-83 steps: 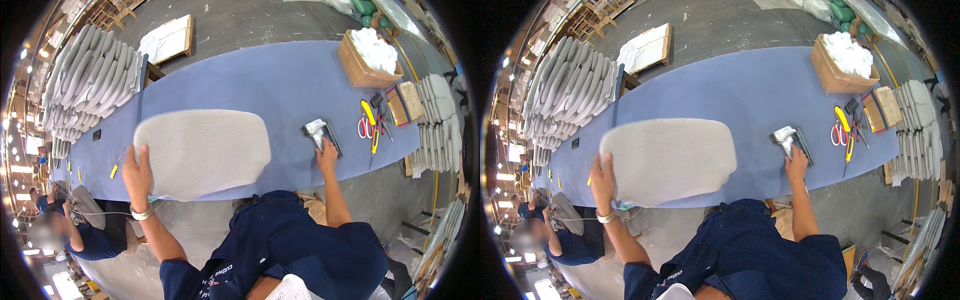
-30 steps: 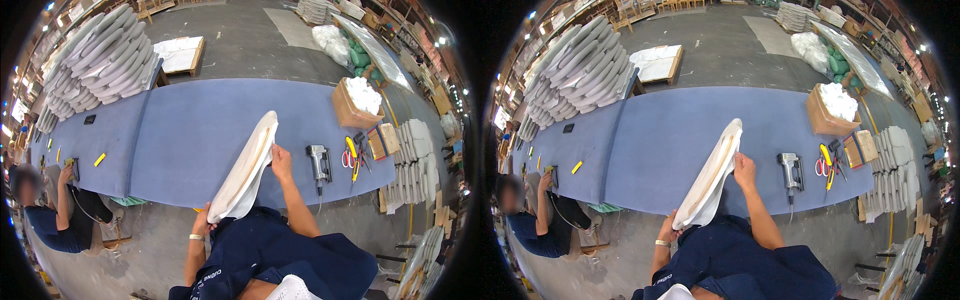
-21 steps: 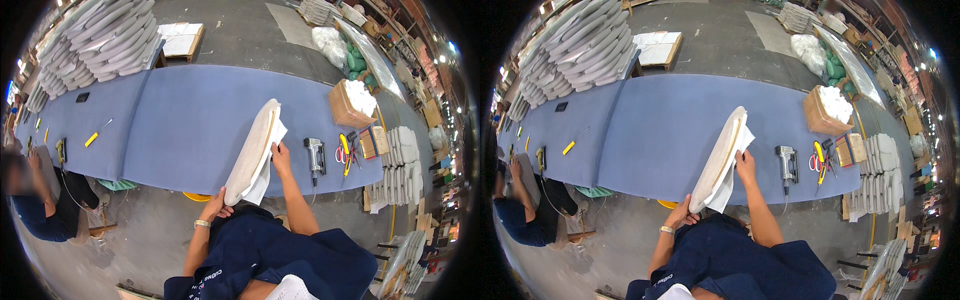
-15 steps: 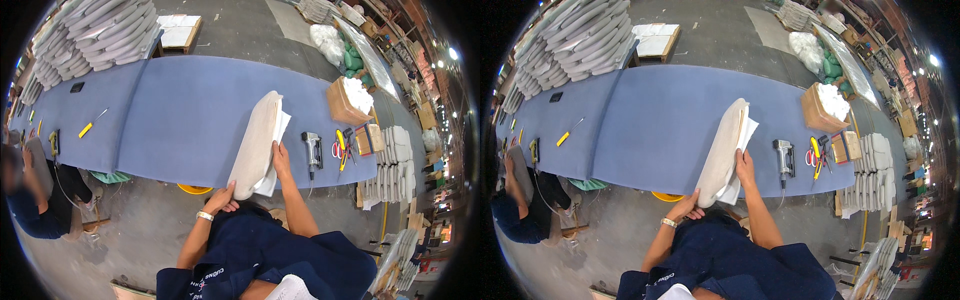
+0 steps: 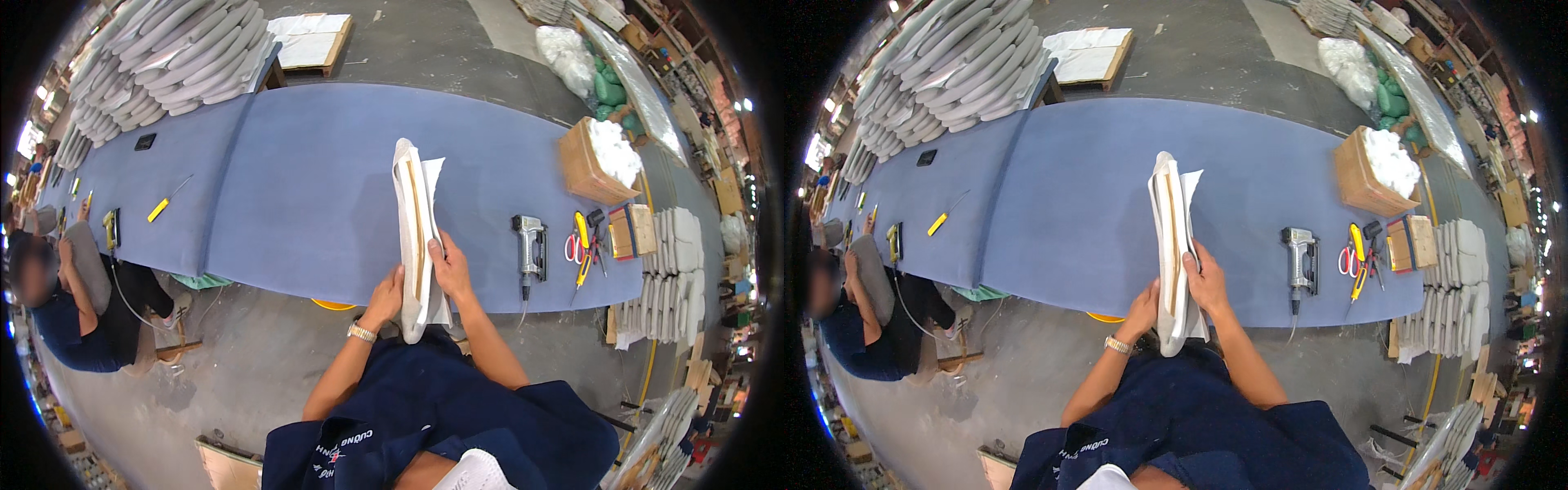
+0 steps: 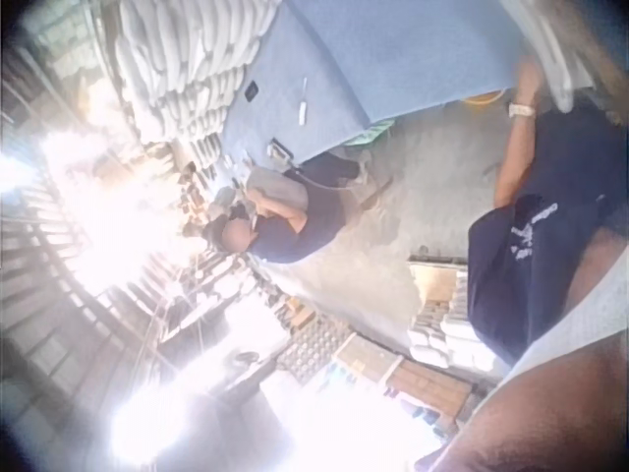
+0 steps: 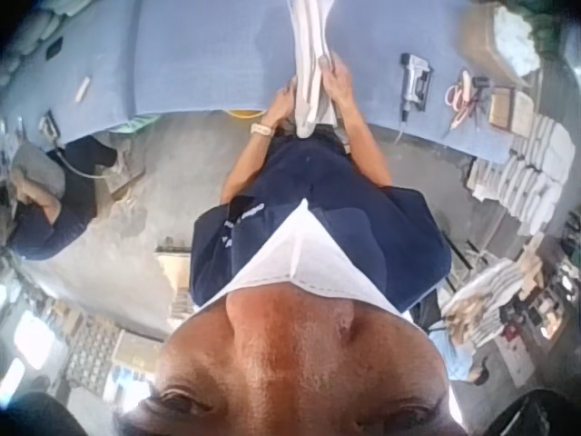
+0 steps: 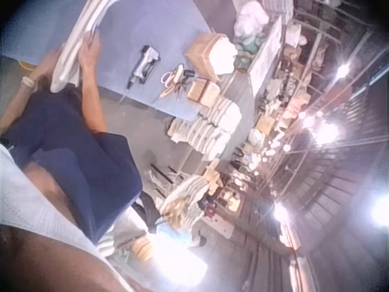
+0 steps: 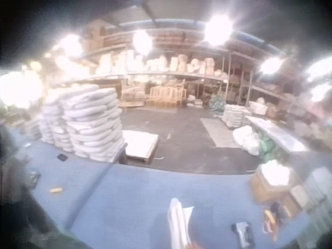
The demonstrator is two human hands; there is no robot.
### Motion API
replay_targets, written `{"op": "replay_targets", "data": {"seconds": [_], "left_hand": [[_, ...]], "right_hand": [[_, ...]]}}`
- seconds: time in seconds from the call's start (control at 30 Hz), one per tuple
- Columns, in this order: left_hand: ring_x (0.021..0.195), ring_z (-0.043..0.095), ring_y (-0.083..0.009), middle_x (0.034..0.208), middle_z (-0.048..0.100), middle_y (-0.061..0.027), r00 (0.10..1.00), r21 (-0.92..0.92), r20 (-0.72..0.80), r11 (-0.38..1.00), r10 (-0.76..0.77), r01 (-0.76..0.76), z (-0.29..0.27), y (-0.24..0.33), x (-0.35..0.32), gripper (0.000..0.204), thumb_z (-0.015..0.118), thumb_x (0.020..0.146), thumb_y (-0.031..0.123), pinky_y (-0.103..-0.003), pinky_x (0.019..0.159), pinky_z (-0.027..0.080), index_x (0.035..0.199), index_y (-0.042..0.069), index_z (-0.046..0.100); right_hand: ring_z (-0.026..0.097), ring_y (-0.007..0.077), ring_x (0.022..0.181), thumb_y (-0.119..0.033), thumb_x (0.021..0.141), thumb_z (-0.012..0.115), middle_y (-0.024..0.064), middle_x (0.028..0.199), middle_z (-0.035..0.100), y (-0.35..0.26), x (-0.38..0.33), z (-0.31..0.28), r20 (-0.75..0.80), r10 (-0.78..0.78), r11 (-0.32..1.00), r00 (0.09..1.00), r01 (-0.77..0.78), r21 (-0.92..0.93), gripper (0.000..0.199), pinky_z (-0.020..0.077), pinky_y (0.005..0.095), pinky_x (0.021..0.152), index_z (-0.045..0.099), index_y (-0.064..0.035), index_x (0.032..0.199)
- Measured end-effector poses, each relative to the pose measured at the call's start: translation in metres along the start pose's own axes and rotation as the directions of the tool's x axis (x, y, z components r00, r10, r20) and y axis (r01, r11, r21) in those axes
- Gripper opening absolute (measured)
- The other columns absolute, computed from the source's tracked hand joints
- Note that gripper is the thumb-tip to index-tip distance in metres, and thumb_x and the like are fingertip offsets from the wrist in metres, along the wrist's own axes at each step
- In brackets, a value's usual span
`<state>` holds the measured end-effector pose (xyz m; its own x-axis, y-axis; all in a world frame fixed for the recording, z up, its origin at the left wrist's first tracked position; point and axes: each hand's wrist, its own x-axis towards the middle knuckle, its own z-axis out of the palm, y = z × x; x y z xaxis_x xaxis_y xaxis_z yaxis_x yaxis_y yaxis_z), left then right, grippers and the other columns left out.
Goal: The person assembles a cushion by inserting a foam insert into a fabric cover, then uses a staple gun to secure the edges. They trim excess fabric with scissors and place the finished cushion on a stack.
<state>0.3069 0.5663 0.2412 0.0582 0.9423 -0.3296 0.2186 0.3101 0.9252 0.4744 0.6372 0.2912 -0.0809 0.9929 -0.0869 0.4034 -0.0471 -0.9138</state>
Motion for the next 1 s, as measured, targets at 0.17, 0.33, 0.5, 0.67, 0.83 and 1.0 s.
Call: {"op": "replay_targets", "data": {"seconds": [0.17, 0.33, 0.5, 0.67, 0.83, 1.0], "left_hand": [[0.145, 0.043, -0.0344, 0.155, 0.045, -0.026, 0.983, -0.208, -0.152, 0.969, 0.101, -0.132, 0.013, 0.053, 0.05, 0.064, 0.033, 0.112, 0.043, -0.041, 0.119, 0.034, 0.157, -0.003, 0.032], [0.15, 0.034, -0.0328, 0.162, 0.033, -0.0254, 0.978, -0.233, -0.169, 0.96, 0.12, -0.157, 0.023, 0.112, 0.073, 0.068, 0.041, 0.111, 0.037, -0.04, 0.122, 0.029, 0.159, -0.007, 0.022], [0.15, 0.035, -0.0315, 0.161, 0.034, -0.0247, 0.961, -0.2, -0.213, 0.955, 0.174, -0.217, 0.024, 0.123, 0.087, 0.071, 0.052, 0.108, 0.032, -0.041, 0.121, 0.032, 0.159, -0.006, 0.022], [0.144, 0.045, -0.033, 0.159, 0.039, -0.0256, 0.936, -0.054, -0.266, 0.966, 0.232, -0.255, 0.003, 0.116, 0.125, 0.077, 0.062, 0.102, 0.028, -0.042, 0.112, 0.043, 0.16, -0.005, 0.023], [0.139, 0.051, -0.0319, 0.153, 0.046, -0.0273, 0.922, 0.079, -0.327, 0.979, 0.206, -0.19, -0.024, 0.153, 0.17, 0.06, 0.058, 0.102, 0.015, -0.04, 0.112, 0.044, 0.153, -0.009, 0.036], [0.136, 0.054, -0.0403, 0.148, 0.053, -0.0266, 0.896, 0.151, -0.335, 0.956, 0.291, -0.253, -0.036, 0.144, 0.203, 0.05, 0.056, 0.1, 0.017, -0.042, 0.11, 0.046, 0.146, -0.004, 0.051]], "right_hand": [[0.06, 0.0278, 0.128, -0.029, 0.102, 0.064, 0.0214, 0.139, 0.061, 0.01, 0.038, -0.023, 0.158, -0.105, 0.961, 0.982, 0.059, 0.272, 0.057, 0.0466, 0.0383, 0.107, 0.049, 0.0008, 0.148], [0.049, 0.0289, 0.14, -0.027, 0.103, 0.06, 0.0199, 0.153, 0.048, 0.014, 0.084, -0.036, 0.188, -0.204, 0.905, 0.961, 0.112, 0.409, 0.063, 0.0385, 0.0407, 0.116, 0.037, 0.001, 0.156], [0.047, 0.0285, 0.142, -0.022, 0.104, 0.058, 0.019, 0.154, 0.047, 0.019, 0.096, -0.037, 0.175, -0.21, 0.905, 0.962, 0.124, 0.407, 0.062, 0.0377, 0.0406, 0.117, 0.036, 0.0008, 0.157], [0.046, 0.0334, 0.143, -0.024, 0.1, 0.061, 0.0223, 0.154, 0.047, 0.011, 0.091, -0.03, 0.156, -0.194, 0.92, 0.969, 0.124, 0.373, 0.064, 0.0353, 0.041, 0.118, 0.039, 0.0016, 0.155], [0.046, 0.0359, 0.143, -0.026, 0.099, 0.062, 0.0257, 0.153, 0.047, 0.01, 0.094, -0.029, 0.147, -0.166, 0.92, 0.975, 0.099, 0.38, 0.065, 0.034, 0.0413, 0.119, 0.04, 0.0052, 0.153], [0.047, 0.0354, 0.142, -0.023, 0.099, 0.062, 0.0263, 0.152, 0.049, 0.001, 0.091, -0.03, 0.165, -0.111, 0.952, 0.98, 0.057, 0.301, 0.063, 0.0349, 0.0407, 0.118, 0.041, 0.0064, 0.152]]}}
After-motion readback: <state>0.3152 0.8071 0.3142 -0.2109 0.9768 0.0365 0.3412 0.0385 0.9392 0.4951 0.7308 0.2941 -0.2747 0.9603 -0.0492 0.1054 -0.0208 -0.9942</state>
